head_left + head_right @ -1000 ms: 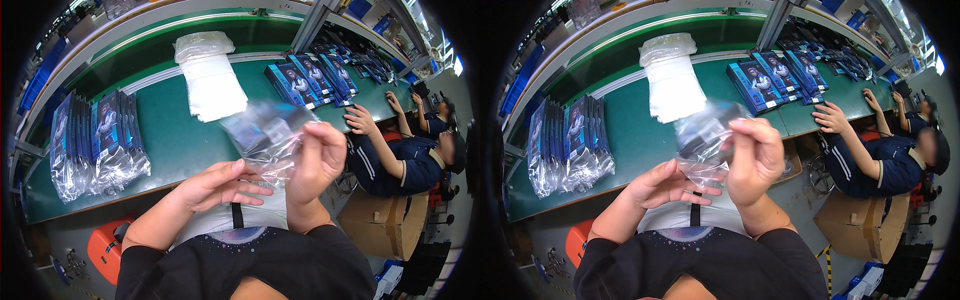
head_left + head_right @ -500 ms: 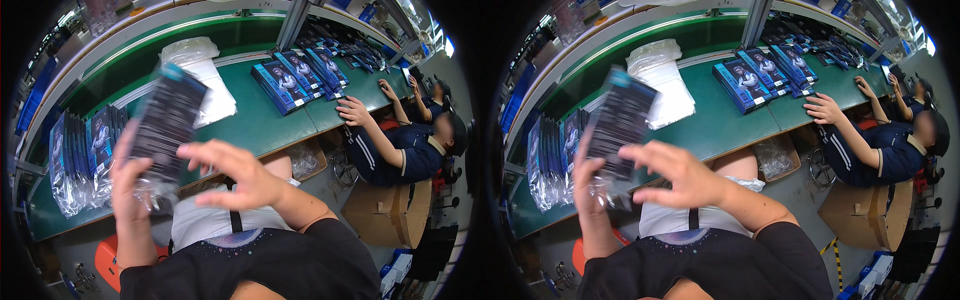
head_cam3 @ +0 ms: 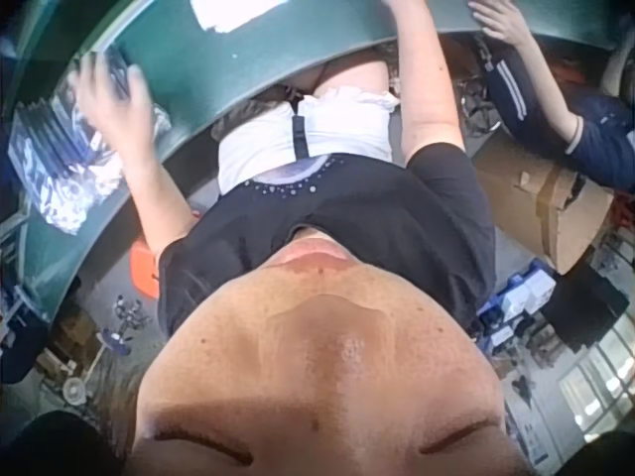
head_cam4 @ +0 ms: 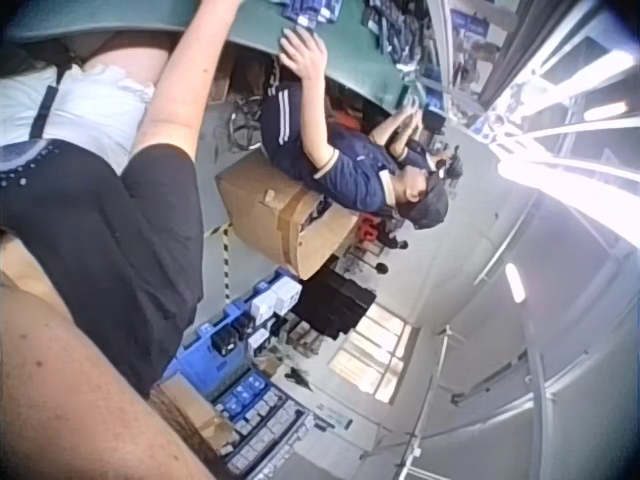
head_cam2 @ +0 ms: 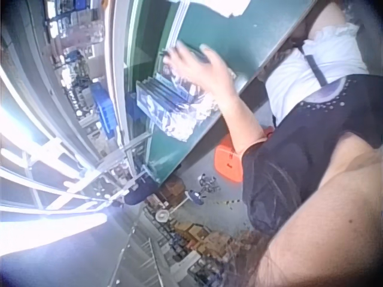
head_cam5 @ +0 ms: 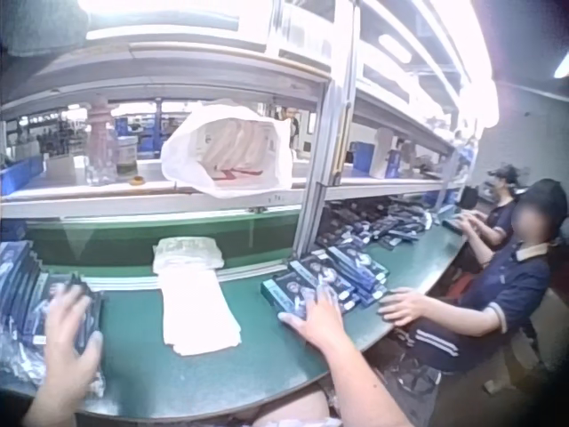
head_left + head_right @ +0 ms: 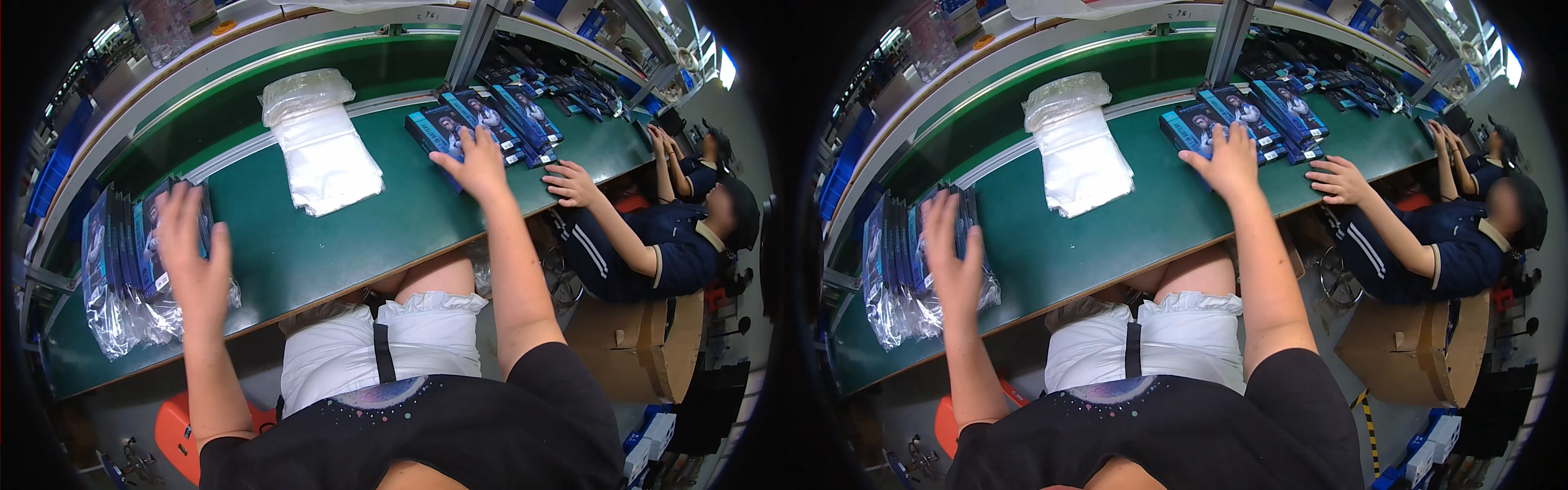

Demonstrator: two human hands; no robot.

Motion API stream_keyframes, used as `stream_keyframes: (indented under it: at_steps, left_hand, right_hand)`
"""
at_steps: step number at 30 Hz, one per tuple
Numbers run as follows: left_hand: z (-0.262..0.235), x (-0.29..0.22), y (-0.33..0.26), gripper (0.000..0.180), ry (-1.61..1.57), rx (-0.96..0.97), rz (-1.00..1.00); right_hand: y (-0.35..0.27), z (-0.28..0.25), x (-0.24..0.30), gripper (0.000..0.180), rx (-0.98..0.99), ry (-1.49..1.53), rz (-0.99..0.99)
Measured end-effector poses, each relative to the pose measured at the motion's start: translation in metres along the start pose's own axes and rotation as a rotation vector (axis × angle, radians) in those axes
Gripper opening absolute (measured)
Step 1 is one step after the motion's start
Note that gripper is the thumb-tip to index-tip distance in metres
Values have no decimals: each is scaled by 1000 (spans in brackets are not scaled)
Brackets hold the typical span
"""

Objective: Placing electronic or retail product boxes into clear plastic bags and stacking them.

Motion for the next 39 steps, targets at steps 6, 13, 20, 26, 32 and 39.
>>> stream_keyframes:
  at_steps: [6, 13, 20, 26, 32, 39]
  left_hand:
    - [87, -22, -6, 28, -156, 333, 133]
    - [120, -13, 16, 20, -239, 347, 182]
    - [118, -21, 12, 22, -418, 190, 152]
    - [120, -12, 16, 21, -495, 207, 106]
    - [114, -13, 26, 24, -665, 319, -169]
    - [109, 12, 19, 19, -906, 476, -695]
  right_hand:
    - [-30, -24, 39, 90, 24, 194, 19]
    - [-57, -48, 49, 79, -135, 841, 185]
    - [-85, -41, 71, 59, 816, 2280, 149]
    - [-91, -29, 93, 43, 839, 2171, 156]
    - [-69, -36, 118, 59, 1040, 2212, 20]
    - [-57, -46, 111, 59, 1032, 2134, 12]
Point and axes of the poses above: each hand's wrist, its own y-axis towards the middle knuckle, its own z-axis out of the palm, x = y × z, the point moved 1 cm from there along y, towards the middle knuckle, and after that the axes turned 9 degrees about -y, right-handed, at the moved point
